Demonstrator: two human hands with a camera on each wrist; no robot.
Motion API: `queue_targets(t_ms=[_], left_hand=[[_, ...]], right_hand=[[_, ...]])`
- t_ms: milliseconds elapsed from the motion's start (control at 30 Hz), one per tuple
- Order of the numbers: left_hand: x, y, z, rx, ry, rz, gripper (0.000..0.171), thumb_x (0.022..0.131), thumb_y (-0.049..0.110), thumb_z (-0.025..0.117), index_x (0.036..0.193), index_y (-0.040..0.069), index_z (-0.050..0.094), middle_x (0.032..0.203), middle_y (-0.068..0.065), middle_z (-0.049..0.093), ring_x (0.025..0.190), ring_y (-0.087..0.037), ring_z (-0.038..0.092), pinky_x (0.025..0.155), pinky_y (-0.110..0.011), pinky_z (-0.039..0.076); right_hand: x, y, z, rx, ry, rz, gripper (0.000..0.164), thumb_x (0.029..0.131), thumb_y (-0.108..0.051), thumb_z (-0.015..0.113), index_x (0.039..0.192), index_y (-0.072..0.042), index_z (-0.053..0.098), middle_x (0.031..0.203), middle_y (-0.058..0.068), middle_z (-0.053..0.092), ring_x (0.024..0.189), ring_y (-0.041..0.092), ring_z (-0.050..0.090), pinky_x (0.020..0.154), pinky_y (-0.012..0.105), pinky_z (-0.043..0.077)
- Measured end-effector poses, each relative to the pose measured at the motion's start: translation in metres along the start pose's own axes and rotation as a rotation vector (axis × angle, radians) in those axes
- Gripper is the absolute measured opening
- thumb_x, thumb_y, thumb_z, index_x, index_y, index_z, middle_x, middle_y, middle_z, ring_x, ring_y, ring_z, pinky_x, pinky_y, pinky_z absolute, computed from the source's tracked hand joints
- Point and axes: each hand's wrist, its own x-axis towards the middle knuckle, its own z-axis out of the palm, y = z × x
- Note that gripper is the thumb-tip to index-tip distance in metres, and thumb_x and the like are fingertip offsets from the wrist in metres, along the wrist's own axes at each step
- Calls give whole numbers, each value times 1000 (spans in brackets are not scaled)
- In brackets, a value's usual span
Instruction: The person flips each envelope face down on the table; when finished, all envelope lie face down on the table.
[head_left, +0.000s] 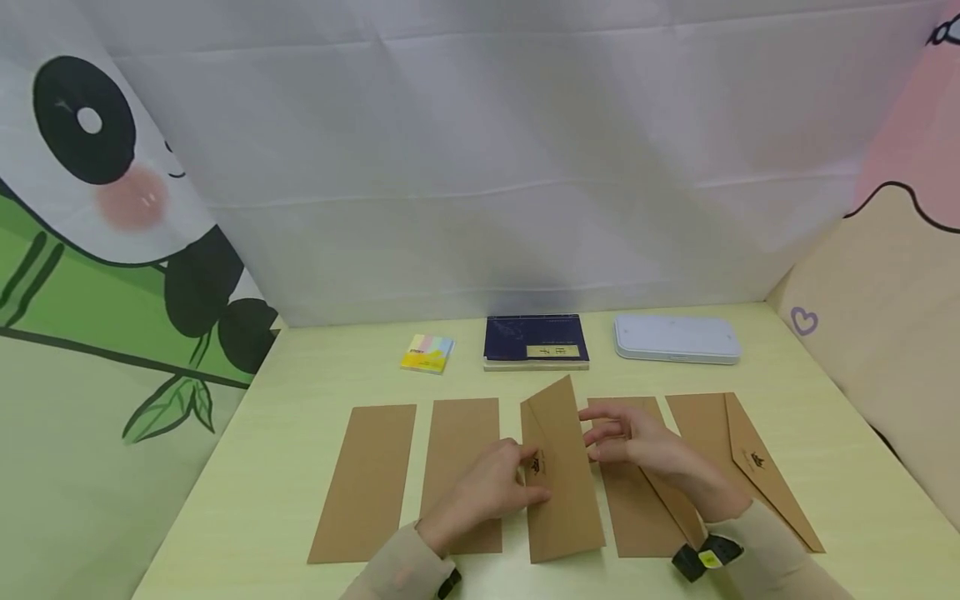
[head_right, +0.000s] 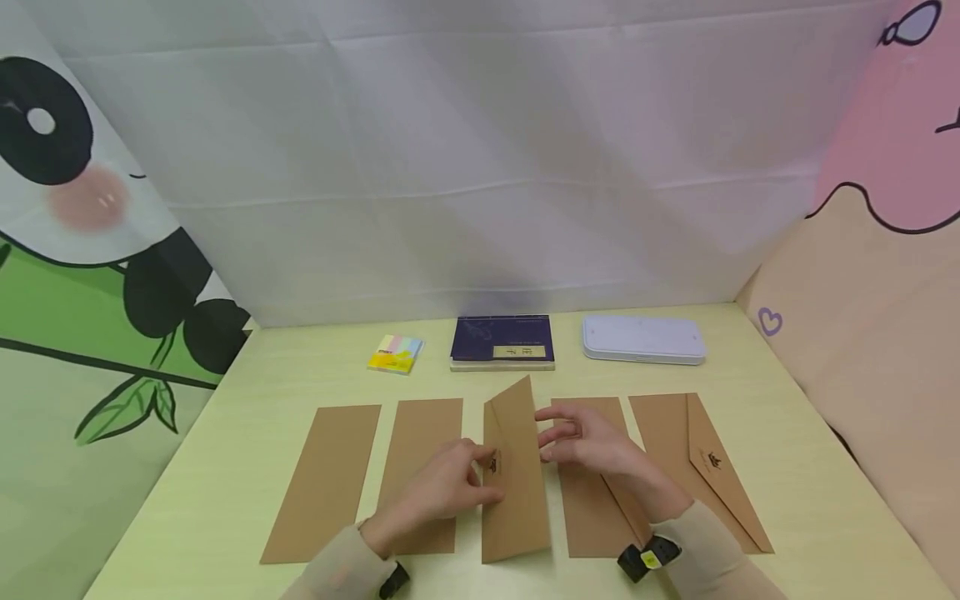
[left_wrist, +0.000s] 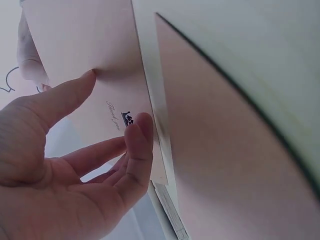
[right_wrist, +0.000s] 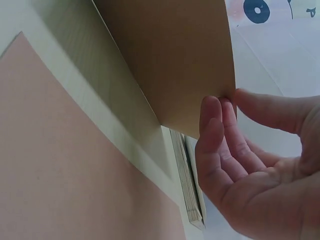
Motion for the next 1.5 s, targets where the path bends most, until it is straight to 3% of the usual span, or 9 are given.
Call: queue_targets(t_ms=[167, 367, 567, 733, 933, 1133, 1333, 1500], left_hand=[[-1, 0, -1, -83, -14, -9, 49, 77, 29, 80, 115, 4, 65, 77, 0, 52, 62, -8, 46, 51, -23, 40], [-1, 0, 0, -239, -25, -51, 61, 81, 24, 78, 133, 0, 54, 91, -5, 59, 60, -5, 53, 48, -23, 44], [-1, 0, 1, -352, -19, -73, 58, 84, 20, 75, 133, 0, 53, 113, -13, 60, 72, -5, 60, 53, -23, 48], [-1, 0, 0, -426, -12, -77, 51, 86, 18, 72, 132, 2, 55, 125, -9, 58, 78, -7, 63, 56, -24, 50], [-2, -1, 0, -484, 0, -57, 47, 90, 22, 68, 132, 5, 56, 123, -5, 60, 79, -7, 63, 57, -25, 50], [-3, -1, 1, -554, 18, -36, 46, 96, 30, 59, 133, 2, 54, 112, -4, 64, 73, -14, 66, 55, -27, 50], [-3, 1, 0, -604, 31, -79, 50, 100, 41, 47, 132, 3, 56, 109, -3, 65, 77, -17, 66, 62, -29, 51], [-5, 5, -3, -702, 33, -103, 53, 102, 42, 41, 127, 0, 59, 113, -13, 63, 79, -23, 67, 70, -38, 53]], right_hand=[[3, 4, 2, -14, -51, -23, 50, 86, 5, 64, 131, 12, 43, 106, 26, 62, 93, 30, 63, 81, 35, 50], [5, 7, 9, -52, -141, -14, 64, 82, 4, 68, 138, 8, 38, 109, 24, 60, 96, 37, 62, 78, 36, 52], [8, 9, 16, -53, -208, 9, 75, 82, 2, 69, 144, 6, 28, 113, 21, 59, 99, 38, 61, 77, 37, 52], [11, 9, 22, -72, -233, 23, 78, 82, 0, 71, 146, 5, 25, 116, 19, 56, 100, 38, 61, 75, 36, 52], [13, 8, 29, -72, -233, 16, 78, 81, 0, 73, 144, 4, 29, 114, 19, 56, 96, 38, 63, 77, 36, 52], [12, 7, 33, -89, -218, 44, 84, 81, -1, 73, 148, 0, 22, 119, 22, 52, 95, 36, 63, 79, 35, 51], [11, 6, 38, -123, -186, 80, 90, 83, -10, 75, 151, -4, 15, 124, 22, 50, 95, 31, 63, 80, 35, 49], [11, 6, 43, -119, -168, 104, 91, 84, -15, 75, 151, -12, 14, 132, 26, 44, 95, 27, 63, 81, 38, 48]])
